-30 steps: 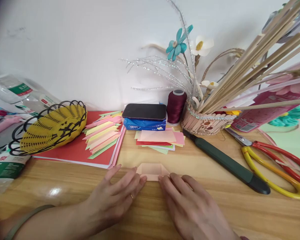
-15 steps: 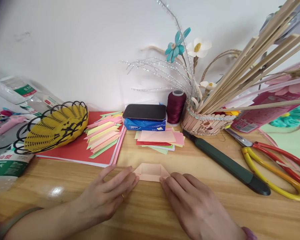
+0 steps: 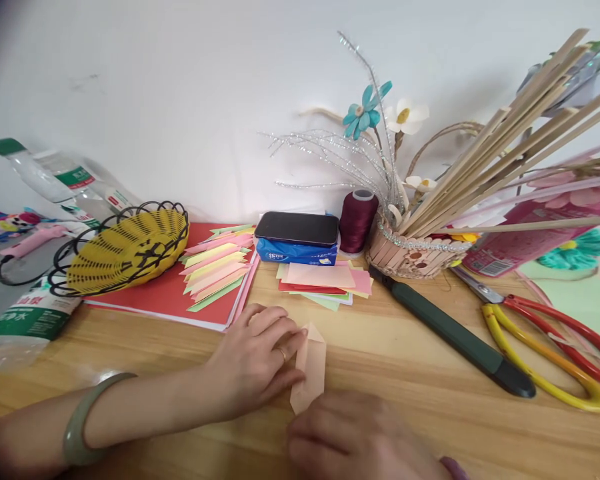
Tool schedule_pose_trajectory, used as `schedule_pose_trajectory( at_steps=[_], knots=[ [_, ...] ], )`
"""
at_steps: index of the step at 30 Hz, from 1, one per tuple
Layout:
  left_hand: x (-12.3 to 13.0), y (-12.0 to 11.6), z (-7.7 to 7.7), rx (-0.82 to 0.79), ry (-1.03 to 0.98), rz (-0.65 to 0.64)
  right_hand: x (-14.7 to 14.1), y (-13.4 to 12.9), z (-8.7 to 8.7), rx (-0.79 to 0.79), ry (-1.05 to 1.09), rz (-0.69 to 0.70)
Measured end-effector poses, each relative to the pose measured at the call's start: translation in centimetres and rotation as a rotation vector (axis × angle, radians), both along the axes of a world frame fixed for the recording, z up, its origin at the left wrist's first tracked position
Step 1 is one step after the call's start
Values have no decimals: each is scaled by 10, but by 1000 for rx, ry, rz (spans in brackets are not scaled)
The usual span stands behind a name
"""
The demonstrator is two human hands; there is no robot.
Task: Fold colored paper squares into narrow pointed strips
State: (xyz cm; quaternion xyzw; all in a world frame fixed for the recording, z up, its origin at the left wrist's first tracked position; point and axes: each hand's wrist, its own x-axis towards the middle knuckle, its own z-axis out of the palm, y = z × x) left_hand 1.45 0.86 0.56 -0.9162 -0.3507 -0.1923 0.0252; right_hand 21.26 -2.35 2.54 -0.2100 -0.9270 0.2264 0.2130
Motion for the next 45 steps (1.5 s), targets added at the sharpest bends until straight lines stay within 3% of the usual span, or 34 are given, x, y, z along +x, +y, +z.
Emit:
schedule_pose_trajectory(
  at_steps=[5,9,15,20,27,32,38,42,45],
  knots=[
    [4,23,-7,-111,-157,-247,26,24,-9,83,-75,-317],
    [1,34,-5,-175,-220,-309,31,32,-16,223,-154,-261],
    [-12,17,7,35,-242,-207,28,23,-17,443,-189,-241],
    [-20,6,1,137,-38,-215,23,23,-20,361,-192,-300],
    [-18,12,0,236,-39,-237,18,25,-18,195,-228,-339],
    [-17,11,2,279,11,-299,23,30,-18,207,-211,-302],
    [-15,12,1,350,-26,-316,28,34,-19,337,-155,-297],
    [-12,11,-1,346,-57,-257,29,34,-18,324,-164,-280],
    [-8,10,-1,224,-162,-170,28,35,-17,271,-163,-290]
  ],
)
